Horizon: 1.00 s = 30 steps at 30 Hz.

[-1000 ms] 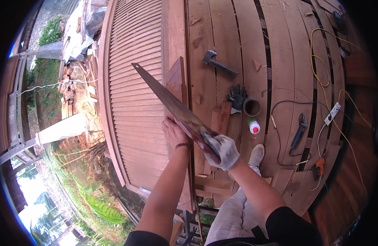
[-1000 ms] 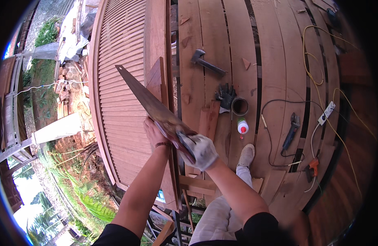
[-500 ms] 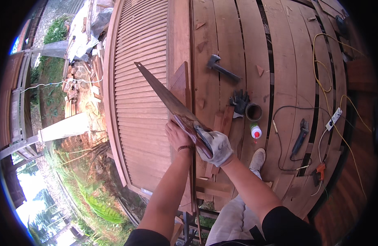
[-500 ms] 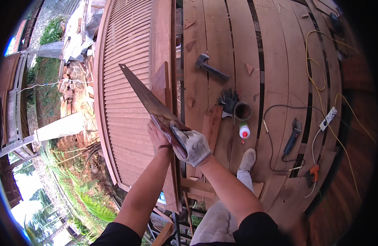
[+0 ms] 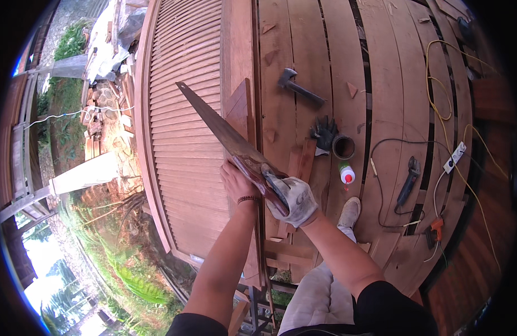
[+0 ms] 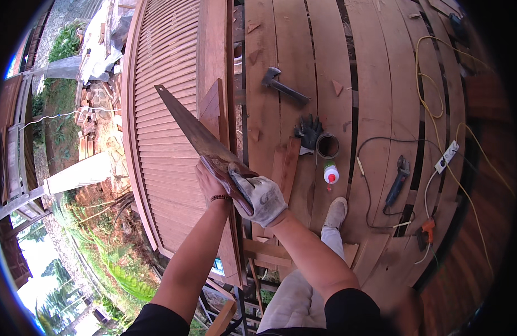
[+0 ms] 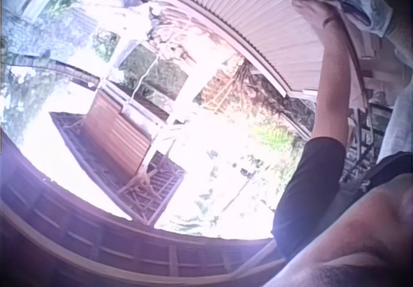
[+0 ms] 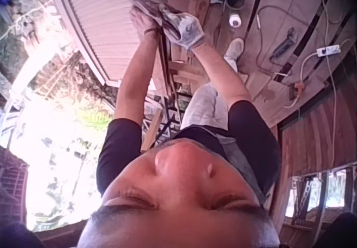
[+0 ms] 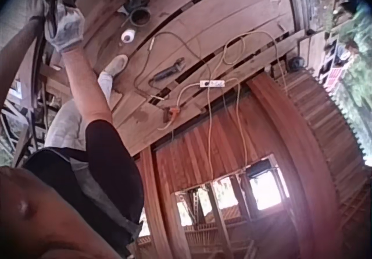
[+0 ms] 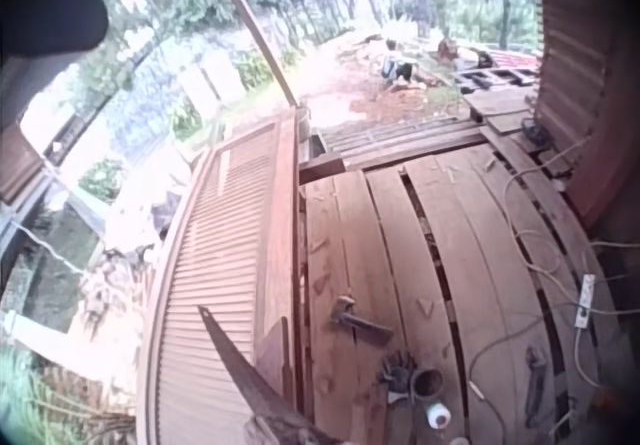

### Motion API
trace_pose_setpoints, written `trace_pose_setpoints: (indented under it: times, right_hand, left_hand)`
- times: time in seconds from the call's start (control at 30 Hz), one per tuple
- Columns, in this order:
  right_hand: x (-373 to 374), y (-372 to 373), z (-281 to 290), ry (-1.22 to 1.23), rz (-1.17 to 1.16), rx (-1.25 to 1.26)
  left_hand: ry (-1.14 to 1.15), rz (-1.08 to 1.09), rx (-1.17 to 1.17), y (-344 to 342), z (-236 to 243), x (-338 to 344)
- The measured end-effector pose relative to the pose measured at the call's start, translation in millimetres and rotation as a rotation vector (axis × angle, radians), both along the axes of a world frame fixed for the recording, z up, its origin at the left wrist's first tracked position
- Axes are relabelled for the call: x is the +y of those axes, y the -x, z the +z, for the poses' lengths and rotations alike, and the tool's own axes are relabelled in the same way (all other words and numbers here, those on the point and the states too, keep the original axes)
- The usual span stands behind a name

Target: The person uses a hand saw to cut a wooden slatted panel on a workbench. After completing the cut, they remove the separated piece and reposition the panel to continue working.

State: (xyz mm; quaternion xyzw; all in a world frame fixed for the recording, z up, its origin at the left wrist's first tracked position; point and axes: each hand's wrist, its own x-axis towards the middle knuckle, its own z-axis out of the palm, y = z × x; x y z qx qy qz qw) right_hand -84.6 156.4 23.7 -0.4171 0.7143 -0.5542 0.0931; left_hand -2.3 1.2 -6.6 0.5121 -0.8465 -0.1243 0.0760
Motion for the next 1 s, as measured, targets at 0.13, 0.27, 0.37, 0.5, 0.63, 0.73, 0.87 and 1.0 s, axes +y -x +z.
trace_pose_setpoints:
  times: [0.13, 0.27, 0.37, 0.5, 0.63, 0.73, 0.87, 1.0]
  right_hand:
    - [109.8, -46.8, -5.4, 0.018, 0.013, 0.094]
    - [130.4, -42.3, 1.6, -0.031, 0.063, 0.149]
    - [20.5, -8.7, -6.0, 0.025, 0.025, 0.016]
    - [-6.9, -6.3, 5.3, -0.050, 0.018, -0.053]
    - [111.4, -52.5, 0.8, -0.067, 0.031, 0.050]
    - [134.0, -49.5, 23.1, -0.021, 0.010, 0.076]
    - [7.5, -8.4, -6.3, 0.010, 0.030, 0.058]
    - [16.6, -19.8, 1.3, -0.008, -0.001, 0.069]
  left_hand:
    - [-0.010, 0.109, -0.022, -11.0, -7.4, -11.5]
    - [0.049, 0.099, -0.065, -13.0, -6.5, -7.5]
    - [0.030, 0.057, -0.018, 0.0, -5.6, -5.6]
    - [-0.003, 0.015, -0.017, -13.7, -10.1, -8.0]
    - [0.010, 0.131, -0.051, -2.4, 2.3, -1.0]
    - [0.001, 0.131, -0.058, -4.7, 4.9, 0.9]
    - [0.115, -0.002, -0.010, -0.2, -8.4, -2.6]
    - [0.039, 0.046, -0.046, -3.8, -2.8, -5.3]
